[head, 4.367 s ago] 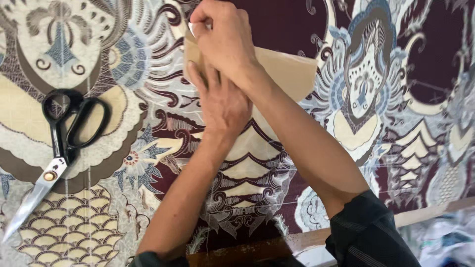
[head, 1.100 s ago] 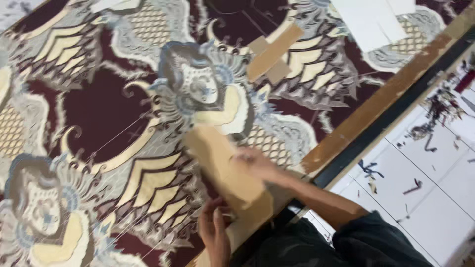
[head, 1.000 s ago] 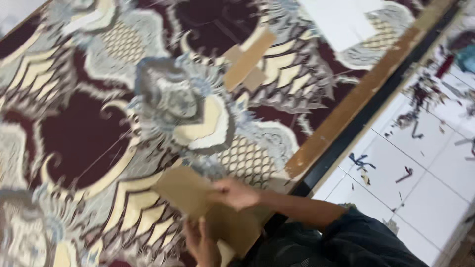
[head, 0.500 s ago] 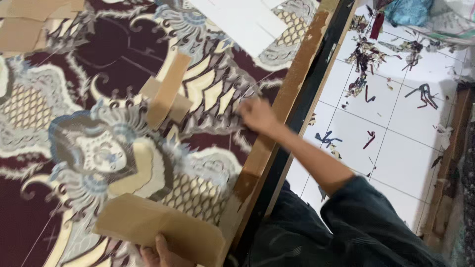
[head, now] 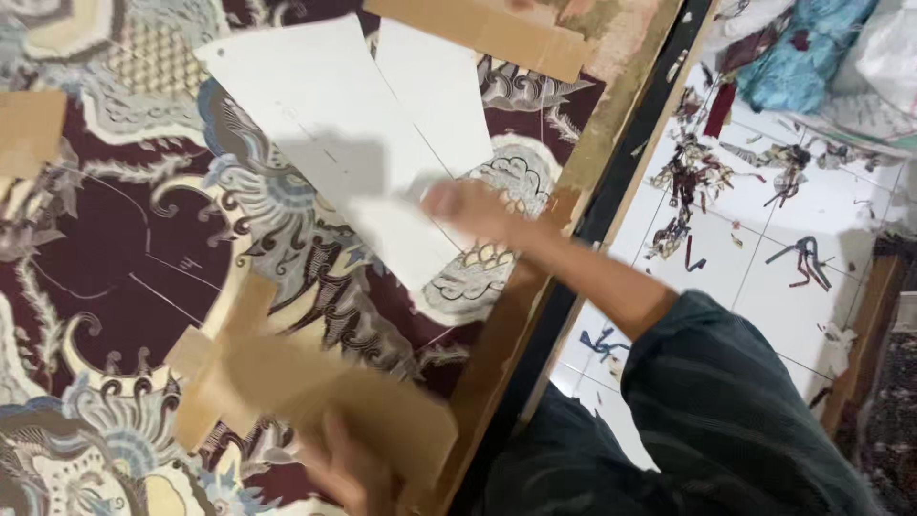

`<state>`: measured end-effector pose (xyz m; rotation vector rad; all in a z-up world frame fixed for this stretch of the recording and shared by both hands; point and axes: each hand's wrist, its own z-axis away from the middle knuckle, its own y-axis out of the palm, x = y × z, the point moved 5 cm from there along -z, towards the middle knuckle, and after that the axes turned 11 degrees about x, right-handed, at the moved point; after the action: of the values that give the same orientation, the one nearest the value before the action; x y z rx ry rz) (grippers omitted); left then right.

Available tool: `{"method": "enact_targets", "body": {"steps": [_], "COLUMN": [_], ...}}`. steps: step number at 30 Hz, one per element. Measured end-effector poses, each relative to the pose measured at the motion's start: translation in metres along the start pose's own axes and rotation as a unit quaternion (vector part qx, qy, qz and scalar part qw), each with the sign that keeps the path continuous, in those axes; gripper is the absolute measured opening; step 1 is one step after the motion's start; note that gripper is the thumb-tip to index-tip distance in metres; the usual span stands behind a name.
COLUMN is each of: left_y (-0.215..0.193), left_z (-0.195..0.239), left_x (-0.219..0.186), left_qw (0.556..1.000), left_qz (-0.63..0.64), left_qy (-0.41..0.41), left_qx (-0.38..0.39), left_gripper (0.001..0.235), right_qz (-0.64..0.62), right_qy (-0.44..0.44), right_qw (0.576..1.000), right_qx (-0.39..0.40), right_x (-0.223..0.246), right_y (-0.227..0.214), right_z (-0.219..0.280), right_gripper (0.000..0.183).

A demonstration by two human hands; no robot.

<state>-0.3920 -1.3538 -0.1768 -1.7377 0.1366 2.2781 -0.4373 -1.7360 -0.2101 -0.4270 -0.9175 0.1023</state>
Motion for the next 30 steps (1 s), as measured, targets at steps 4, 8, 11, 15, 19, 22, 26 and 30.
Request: {"method": "enact_targets", "body": {"steps": [4, 8, 11, 15, 19, 22, 26, 30], "left_y": [0.129, 0.19, 0.187, 0.137, 0.06, 0.018, -0.016, -0.047], "left_z": [-0.014, -0.023, -0.02, -0.014, -0.016, -0.016, -0.036, -0.061], "left_x": [-0.053, -0.058, -0.047, -0.008, 0.009, 0.012, 0.004, -0.016], "left_qw": [0.957, 0.953, 0.954, 0.97, 0.934, 0.864, 0.78, 0.784], "left_qz": [-0.122, -0.135, -0.141, -0.163, -0.334, -0.475, -0.592, -0.563], "left_qy": [0.202, 0.111, 0.054, 0.022, 0.126, 0.151, 0.117, 0.034], "left_qx": [0.171, 0.246, 0.26, 0.18, 0.016, -0.076, -0.164, -0.259], "left_gripper": [0.035, 0.04, 0.04, 0.031, 0.03, 0.037, 0.05, 0.062], "right_qz": [-0.067, -0.214, -0.175, -0.084, -0.085, 0.104, 0.065, 0.255], "right_qy": [-0.257, -0.105, -0.201, -0.219, -0.269, -0.464, -0.434, -0.495], "right_qw": [0.962, 0.97, 0.935, 0.898, 0.889, 0.82, 0.898, 0.827], "right_qx": [0.059, -0.057, -0.236, -0.372, -0.36, -0.319, 0.013, 0.072], "right_x": [0.023, -0.041, -0.075, -0.114, -0.087, -0.029, 0.064, 0.178], "right_y": [0.043, -0.058, -0.198, -0.312, -0.294, -0.171, 0.048, 0.178], "right_z": [0.043, -0.045, -0.11, -0.156, -0.228, -0.233, -0.219, -0.144], "right_gripper": [0.025, 0.027, 0.023, 0.019, 0.016, 0.007, 0.021, 0.05]}}
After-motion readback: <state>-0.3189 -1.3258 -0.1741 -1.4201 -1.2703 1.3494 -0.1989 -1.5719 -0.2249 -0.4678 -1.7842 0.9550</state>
